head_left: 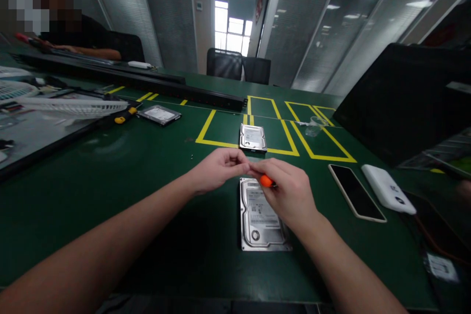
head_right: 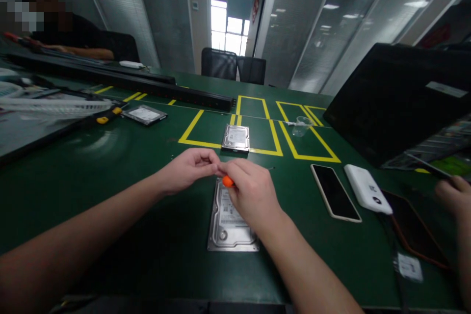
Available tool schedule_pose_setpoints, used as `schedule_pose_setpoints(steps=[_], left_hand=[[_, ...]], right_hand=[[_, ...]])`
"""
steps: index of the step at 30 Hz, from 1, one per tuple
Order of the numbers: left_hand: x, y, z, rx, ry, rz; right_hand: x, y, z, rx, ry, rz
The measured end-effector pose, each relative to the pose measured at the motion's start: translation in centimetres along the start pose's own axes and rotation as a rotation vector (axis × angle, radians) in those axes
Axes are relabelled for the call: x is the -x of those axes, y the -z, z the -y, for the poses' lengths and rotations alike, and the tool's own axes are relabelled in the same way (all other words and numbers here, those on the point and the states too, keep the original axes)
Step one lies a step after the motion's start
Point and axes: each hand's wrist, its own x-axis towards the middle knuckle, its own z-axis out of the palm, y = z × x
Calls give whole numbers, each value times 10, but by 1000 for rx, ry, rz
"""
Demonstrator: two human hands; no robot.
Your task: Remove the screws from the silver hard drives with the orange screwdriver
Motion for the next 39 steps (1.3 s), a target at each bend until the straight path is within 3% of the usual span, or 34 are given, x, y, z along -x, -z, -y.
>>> schedule_pose_setpoints(steps=[7,18,23,27,30,34,39], left_hand=[[-1,-6,6,118,-14,-5],[-1,8,1,-38,-79,7],[-1,26,-8,-292,-114,-160],[-1,42,-10,-588,-148,-297],[-1,46,-7,-719,-176,-363],[0,45,-4,-786,-192,-368],[1,44,-5,-818,-187,-325]], right_hand=[[-1,4,3,70,16,0],[-1,6,3,89,18,56],[11,37,9,-24,-100,45],[42,59,8,-125,-260,192],[66,62,4,-113,-363,307],[80,55,-2,-74,-417,370],[77,51,-9,-51,-423,430]])
